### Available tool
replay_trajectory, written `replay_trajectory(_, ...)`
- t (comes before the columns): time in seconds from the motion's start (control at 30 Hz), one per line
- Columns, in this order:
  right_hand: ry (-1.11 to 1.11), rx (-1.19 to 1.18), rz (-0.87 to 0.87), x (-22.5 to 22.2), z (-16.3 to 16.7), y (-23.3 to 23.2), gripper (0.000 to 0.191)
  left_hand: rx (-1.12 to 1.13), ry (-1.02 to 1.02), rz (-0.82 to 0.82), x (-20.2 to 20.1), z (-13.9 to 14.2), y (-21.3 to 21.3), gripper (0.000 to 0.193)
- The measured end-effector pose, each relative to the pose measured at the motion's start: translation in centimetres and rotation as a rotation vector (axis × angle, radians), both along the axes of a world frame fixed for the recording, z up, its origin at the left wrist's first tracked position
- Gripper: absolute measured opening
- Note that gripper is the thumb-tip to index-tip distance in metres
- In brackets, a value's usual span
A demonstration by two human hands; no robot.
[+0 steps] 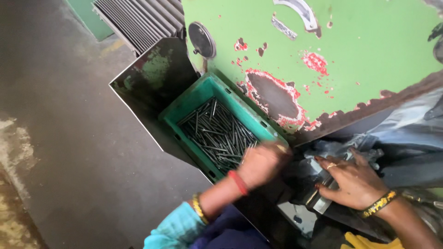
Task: The person repeatedly picks up metal rods from a green bin and places them into a grinding machine. They operate the machine to process the rods and then place the finished pieces on the machine's surface.
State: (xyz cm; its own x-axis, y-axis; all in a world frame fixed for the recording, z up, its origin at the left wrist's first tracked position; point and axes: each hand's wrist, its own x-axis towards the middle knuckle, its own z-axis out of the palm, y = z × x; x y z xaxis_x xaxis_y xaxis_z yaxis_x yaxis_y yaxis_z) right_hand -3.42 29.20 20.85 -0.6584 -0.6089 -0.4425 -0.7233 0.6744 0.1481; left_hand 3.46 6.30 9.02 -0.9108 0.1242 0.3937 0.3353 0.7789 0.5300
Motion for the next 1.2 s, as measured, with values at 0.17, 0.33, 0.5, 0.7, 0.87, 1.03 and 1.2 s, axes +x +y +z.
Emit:
replay_trajectory(0.17,-0.034,0.112,-0.053,-0.5,-0.4,0.7,0.083,-0.436,-0.233,0.057,-1.2,-6.0,-6.8,0.018)
replay_trajectory(0.33,-0.027,0.042,-0.024,-1.1,-1.3,1.7,0.082,-0.574,-0.356,-0.032,-2.8,-11.3,-5.5,0.016)
replay_trajectory(0.5,0.029,-0.067,0.028,-2.1,-2.2,2.7,0.083,-0.755,-0.365,-0.056,-3.9,-13.5,-4.5,0.022)
replay_trajectory(0.7,0.011,-0.046,-0.038,-2.3,-2.2,2.6,0.071,-0.934,-0.314,-0.036,-3.3,-13.5,-4.6,0.027)
replay_trajectory(0.87,0.023,-0.267,-0.009,-2.2,-2.4,3.3,0.068,-1.037,-0.368,-0.023,-3.4,-14.0,-4.5,0.036)
replay_trajectory(1.03,0.036,-0.323,0.024,-2.6,-2.9,3.6,0.06,-0.635,-0.437,-0.01,-4.7,-14.4,-6.4,0.027)
replay_trajectory(1.2,0.01,-0.318,-0.061,-2.7,-2.8,3.5,0.057,0.179,-0.466,0.007,-4.6,-8.4,-8.3,0.026)
